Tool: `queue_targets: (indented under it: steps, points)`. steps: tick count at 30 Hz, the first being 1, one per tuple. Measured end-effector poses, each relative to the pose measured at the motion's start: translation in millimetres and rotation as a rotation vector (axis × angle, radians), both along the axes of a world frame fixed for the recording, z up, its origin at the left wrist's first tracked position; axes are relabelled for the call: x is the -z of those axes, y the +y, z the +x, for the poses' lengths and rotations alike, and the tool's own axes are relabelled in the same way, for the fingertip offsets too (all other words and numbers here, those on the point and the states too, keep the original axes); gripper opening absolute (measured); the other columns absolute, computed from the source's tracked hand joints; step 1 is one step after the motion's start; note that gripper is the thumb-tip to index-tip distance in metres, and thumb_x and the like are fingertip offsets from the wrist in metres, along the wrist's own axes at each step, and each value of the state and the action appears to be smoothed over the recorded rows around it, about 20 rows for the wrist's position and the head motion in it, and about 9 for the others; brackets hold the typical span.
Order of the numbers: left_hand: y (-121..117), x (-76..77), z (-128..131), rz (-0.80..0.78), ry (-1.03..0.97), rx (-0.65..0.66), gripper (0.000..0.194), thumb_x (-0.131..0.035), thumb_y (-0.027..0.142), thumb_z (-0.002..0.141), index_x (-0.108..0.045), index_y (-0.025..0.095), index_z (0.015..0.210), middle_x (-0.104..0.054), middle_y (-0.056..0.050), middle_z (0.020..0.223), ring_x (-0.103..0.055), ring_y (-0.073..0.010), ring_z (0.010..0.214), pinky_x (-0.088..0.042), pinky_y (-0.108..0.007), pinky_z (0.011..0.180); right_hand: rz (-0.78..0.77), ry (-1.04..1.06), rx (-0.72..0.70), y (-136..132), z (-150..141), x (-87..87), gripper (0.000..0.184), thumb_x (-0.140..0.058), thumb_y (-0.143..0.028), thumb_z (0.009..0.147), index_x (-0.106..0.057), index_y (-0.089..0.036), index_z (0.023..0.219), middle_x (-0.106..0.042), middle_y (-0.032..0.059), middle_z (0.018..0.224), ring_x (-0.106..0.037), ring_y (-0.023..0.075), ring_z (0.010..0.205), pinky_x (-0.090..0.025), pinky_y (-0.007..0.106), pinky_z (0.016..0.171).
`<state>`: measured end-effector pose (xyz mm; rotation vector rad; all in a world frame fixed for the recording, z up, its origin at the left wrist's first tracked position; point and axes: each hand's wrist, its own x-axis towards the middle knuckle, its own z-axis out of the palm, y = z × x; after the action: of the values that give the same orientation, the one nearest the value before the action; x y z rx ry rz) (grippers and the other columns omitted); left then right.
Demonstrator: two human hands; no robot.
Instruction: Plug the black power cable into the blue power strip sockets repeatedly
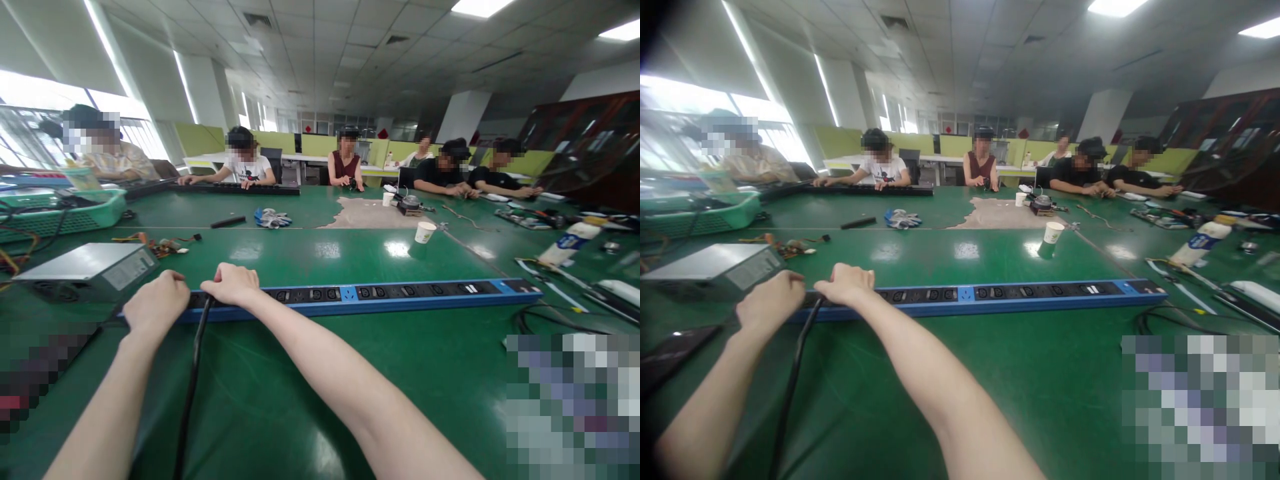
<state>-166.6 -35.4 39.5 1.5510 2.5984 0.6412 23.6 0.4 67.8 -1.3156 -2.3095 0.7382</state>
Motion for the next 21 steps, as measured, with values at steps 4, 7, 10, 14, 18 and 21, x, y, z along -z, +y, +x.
queue_targets:
  steps: [4, 7, 10, 14, 18, 21]
  points:
    - [-2, 27.8, 14, 0.037, 0.169, 0.002, 0.049, -0.041, 0.037, 0.103, -0.075, 0.017, 0.131, -0.073, -0.017, 0.114, -0.061, -0.0311, 0.107, -0.039, -0.044, 0.095, -0.005, 0.019, 0.005, 3, -10, 4.4, 0.037, -0.061, -0.063, 0.091, -0.066, -0.028, 0.101, -0.08, 0.0057, 0.115, -0.074, 0.0284, 0.111, -0.053, 0.043, 0.101]
    - [-3, 44.3, 11, 0.167, 0.114, -0.072, 0.048, -0.037, 0.032, 0.103, -0.077, 0.022, 0.13, -0.072, -0.012, 0.111, -0.059, -0.0268, 0.1, -0.038, -0.038, 0.086, 0.004, 0.014, 0.02, 3, -19, 4.8, 0.04, -0.061, -0.064, 0.092, -0.067, -0.027, 0.103, -0.08, 0.0074, 0.118, -0.074, 0.0293, 0.113, -0.053, 0.044, 0.101]
    - [-3, 56.5, 5, 0.292, 0.063, -0.116, 0.046, -0.039, 0.032, 0.103, -0.077, 0.026, 0.13, -0.07, -0.009, 0.113, -0.057, -0.0245, 0.098, -0.035, -0.034, 0.079, 0.027, -0.009, 0.032, 1, -29, 3.7, 0.038, -0.062, -0.06, 0.093, -0.069, -0.025, 0.107, -0.08, 0.0103, 0.121, -0.075, 0.0302, 0.115, -0.053, 0.044, 0.102]
    - [-2, 63.6, 4, 0.389, 0.035, -0.14, 0.044, -0.041, 0.031, 0.102, -0.078, 0.026, 0.126, -0.068, -0.008, 0.11, -0.053, -0.0239, 0.097, -0.033, -0.035, 0.078, 0.025, -0.022, 0.059, -5, -35, 1.6, 0.039, -0.062, -0.052, 0.095, -0.069, -0.022, 0.118, -0.079, 0.0149, 0.126, -0.075, 0.0316, 0.118, -0.054, 0.044, 0.101]
    - [-3, 58.2, 10, 0.398, 0.015, -0.149, 0.043, -0.042, 0.031, 0.102, -0.079, 0.024, 0.124, -0.068, -0.007, 0.11, -0.052, -0.0232, 0.095, -0.034, -0.034, 0.079, 0.031, -0.034, 0.122, -14, -36, 5.0, 0.039, -0.064, -0.052, 0.095, -0.069, -0.022, 0.119, -0.079, 0.0142, 0.123, -0.074, 0.0317, 0.12, -0.049, 0.049, 0.108]
    - [-7, 47.9, 14, 0.344, -0.011, -0.158, 0.044, -0.041, 0.028, 0.101, -0.077, 0.023, 0.126, -0.068, -0.007, 0.109, -0.052, -0.0234, 0.096, -0.035, -0.035, 0.08, 0.085, -0.002, 0.155, -24, -41, 14.4, 0.037, -0.063, -0.049, 0.096, -0.065, -0.022, 0.122, -0.081, 0.0132, 0.118, -0.076, 0.0303, 0.115, -0.047, 0.05, 0.109]
